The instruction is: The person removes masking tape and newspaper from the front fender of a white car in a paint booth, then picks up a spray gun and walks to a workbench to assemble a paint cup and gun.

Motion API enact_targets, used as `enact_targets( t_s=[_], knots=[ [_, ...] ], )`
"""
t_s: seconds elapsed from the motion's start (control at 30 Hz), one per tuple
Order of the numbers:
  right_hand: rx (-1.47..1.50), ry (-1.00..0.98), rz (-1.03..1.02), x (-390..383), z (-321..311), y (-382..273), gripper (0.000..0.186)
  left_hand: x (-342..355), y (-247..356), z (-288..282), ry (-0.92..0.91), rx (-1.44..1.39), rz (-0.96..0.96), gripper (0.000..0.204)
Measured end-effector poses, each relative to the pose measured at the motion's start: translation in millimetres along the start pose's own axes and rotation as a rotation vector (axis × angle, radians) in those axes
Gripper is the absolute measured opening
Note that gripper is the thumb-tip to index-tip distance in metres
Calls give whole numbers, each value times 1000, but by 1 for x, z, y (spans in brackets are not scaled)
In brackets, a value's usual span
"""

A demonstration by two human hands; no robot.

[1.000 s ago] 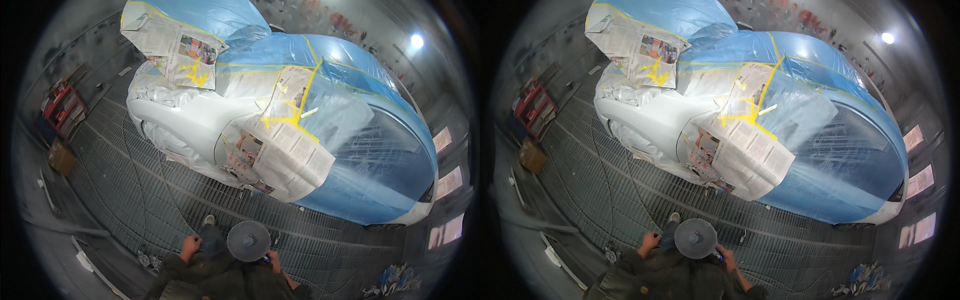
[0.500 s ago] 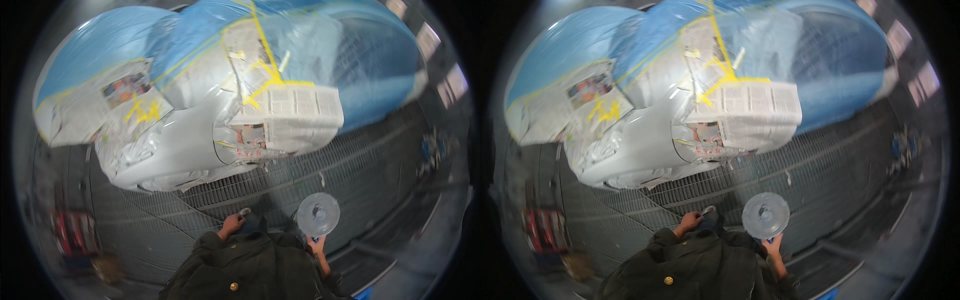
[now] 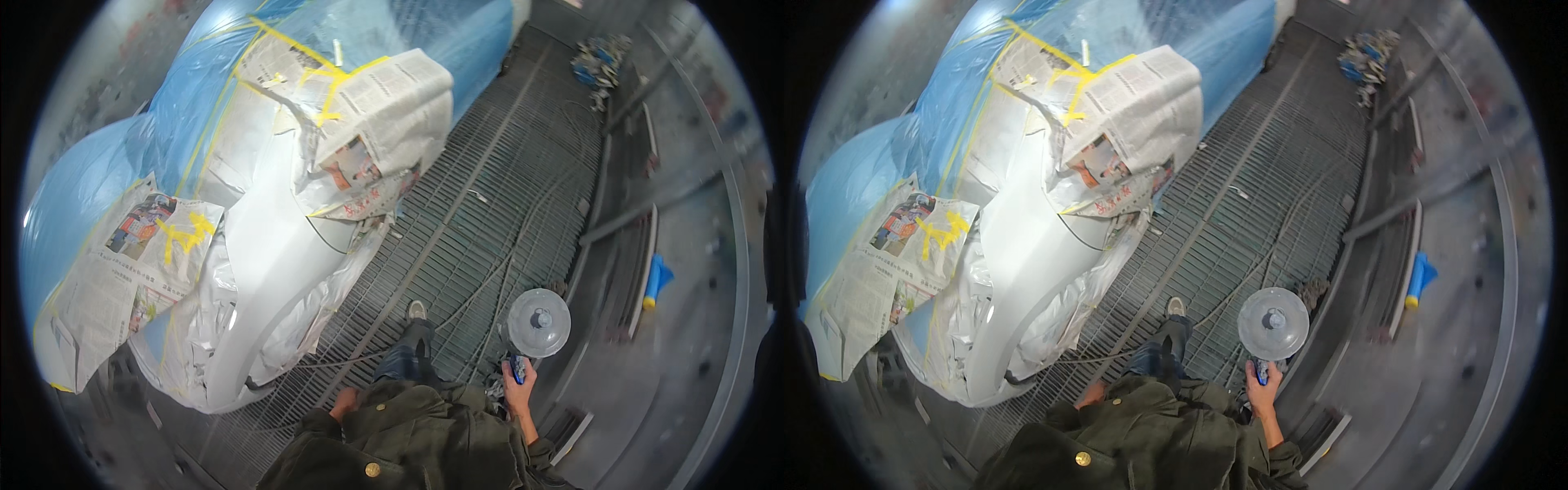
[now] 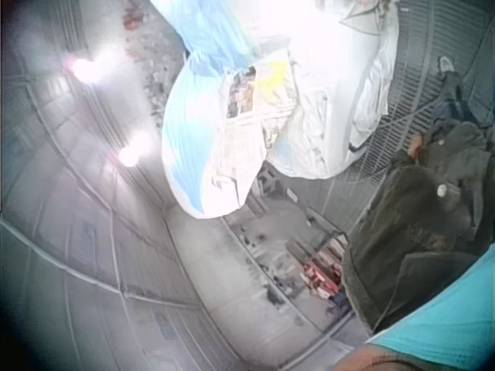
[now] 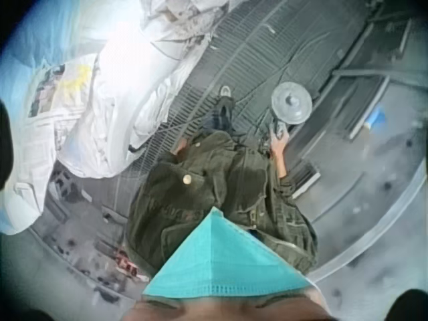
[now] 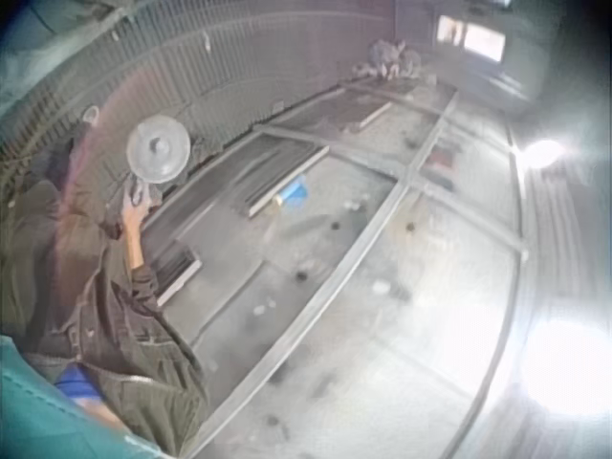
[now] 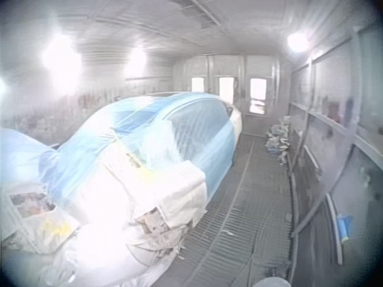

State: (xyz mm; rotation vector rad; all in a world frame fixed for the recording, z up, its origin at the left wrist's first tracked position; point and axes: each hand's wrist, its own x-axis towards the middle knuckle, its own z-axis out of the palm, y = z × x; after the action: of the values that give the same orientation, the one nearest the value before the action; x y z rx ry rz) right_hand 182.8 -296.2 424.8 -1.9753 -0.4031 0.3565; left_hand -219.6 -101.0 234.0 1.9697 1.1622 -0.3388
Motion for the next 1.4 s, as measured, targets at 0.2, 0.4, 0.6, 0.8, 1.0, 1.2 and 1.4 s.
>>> enact_targets(
  t_s=[0.2, 0.4, 0.6, 0.8, 1.0, 1.2, 1.4],
  knots=[
    [99, 176, -169, -198, -22, 61, 26, -62, -88, 46, -211, 199, 258, 22],
    [-69, 58, -21, -391, -63, 51, 44, -178, -153, 42, -156, 152, 149, 30],
    [-45, 281, 127, -573, -48, 62, 48, -219, -218, -23, -452, 515, 280, 33],
    [-12, 487, 164, -732, 31, 59, 45, -233, -277, -62, -286, 454, 402, 40],
    [-17, 405, 400, -895, 91, 19, 44, -344, -327, -66, -305, 184, 451, 43],
    [9, 346, 237, -1036, 116, 1, 47, -478, -536, -75, -434, 467, 294, 40],
    [36, 250, 164, -1121, 111, 27, 47, -580, -652, -65, -349, 367, 87, 32]
  ],
)
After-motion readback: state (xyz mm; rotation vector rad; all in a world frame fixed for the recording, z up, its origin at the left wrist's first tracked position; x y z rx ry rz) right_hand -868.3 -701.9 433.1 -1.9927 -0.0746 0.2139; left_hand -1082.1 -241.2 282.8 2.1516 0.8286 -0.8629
